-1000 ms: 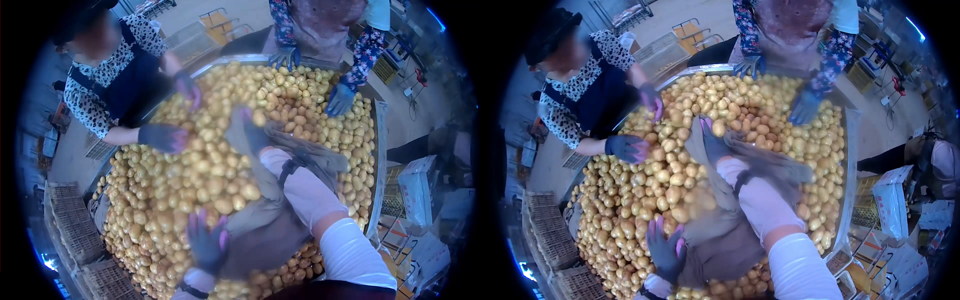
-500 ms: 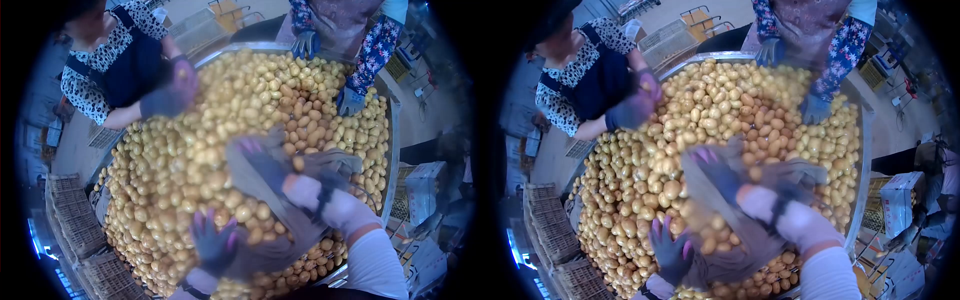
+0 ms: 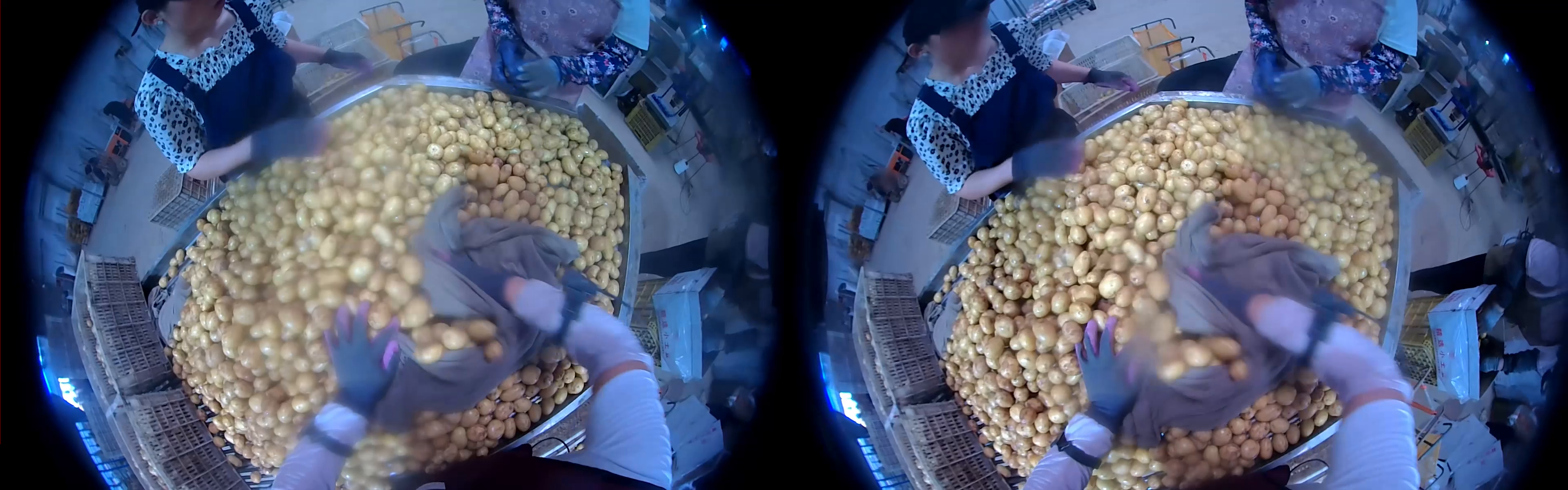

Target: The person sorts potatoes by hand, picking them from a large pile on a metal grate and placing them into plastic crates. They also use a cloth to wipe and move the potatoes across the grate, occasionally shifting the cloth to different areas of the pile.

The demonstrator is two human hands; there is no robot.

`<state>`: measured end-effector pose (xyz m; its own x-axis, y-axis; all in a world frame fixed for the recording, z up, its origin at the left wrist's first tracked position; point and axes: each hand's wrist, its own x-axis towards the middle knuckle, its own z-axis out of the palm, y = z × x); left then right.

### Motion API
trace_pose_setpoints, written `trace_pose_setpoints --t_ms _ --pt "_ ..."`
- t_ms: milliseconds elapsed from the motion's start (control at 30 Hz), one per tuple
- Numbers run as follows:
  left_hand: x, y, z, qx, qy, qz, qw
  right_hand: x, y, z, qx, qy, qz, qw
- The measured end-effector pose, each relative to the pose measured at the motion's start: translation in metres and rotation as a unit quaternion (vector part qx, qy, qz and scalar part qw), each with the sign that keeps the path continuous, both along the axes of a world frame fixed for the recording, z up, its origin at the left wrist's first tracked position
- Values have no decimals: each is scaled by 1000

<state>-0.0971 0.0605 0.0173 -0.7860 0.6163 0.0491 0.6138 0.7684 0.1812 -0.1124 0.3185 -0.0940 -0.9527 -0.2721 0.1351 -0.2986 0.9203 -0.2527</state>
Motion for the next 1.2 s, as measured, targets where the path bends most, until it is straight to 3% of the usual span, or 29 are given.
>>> trace_pose_setpoints --t_ms 100,200,300,500,600,667,733,767,800,833,867,900,933,967,1000,1033,1100,1133,1167,1200 --pt "-2 3 6 1 -20 14 1000 45 7 32 2 -31 61 998" --pt "-5 2 2 -41 -7 2 999 18 12 35 20 -22 55 998" --pt "-8 5 7 -25 -54 28 998 -43 26 23 40 12 -6 999" --pt "-5 2 -12 23 58 6 998 -109 33 8 53 36 -142 988" --pt "-1 -1 -12 66 84 -6 994 -101 30 -15 89 91 -132 983" --pt "2 -18 -19 195 57 -12 979 -95 36 -25 121 156 -100 975" --pt "-5 -20 4 296 60 -7 953 -80 42 56 89 -71 -55 992" --pt "1 -21 34 333 70 8 940 -66 50 93 169 74 79 980" --pt "4 -23 53 370 77 27 926 -66 69 107 7 53 -70 996" --pt "-2 -36 61 414 4 39 909 -66 90 120 -156 29 -216 963" --pt "6 -42 109 408 -128 129 895 -75 115 119 -181 119 -232 948" --pt "-9 -55 103 518 -99 133 839 -74 134 138 -226 141 -262 928" --pt "-28 -78 107 502 2 128 855 -73 153 159 -272 166 -288 903" --pt "-47 -98 114 478 106 134 861 -62 167 192 -352 137 -284 881" --pt "-66 -124 121 431 180 234 853 -64 189 204 -390 174 -257 867" --pt "-64 -139 150 304 274 206 889 -66 211 214 -424 209 -229 851" --pt "-156 -256 142 380 362 105 845 -34 235 263 -564 190 -170 785" --pt "-71 -179 219 370 343 129 854 -6 229 292 -567 228 -148 778" --pt "-30 -152 260 252 430 65 865 18 221 315 -568 265 -125 769" --pt "-5 -144 271 252 377 38 891 39 237 319 -593 243 -120 758"
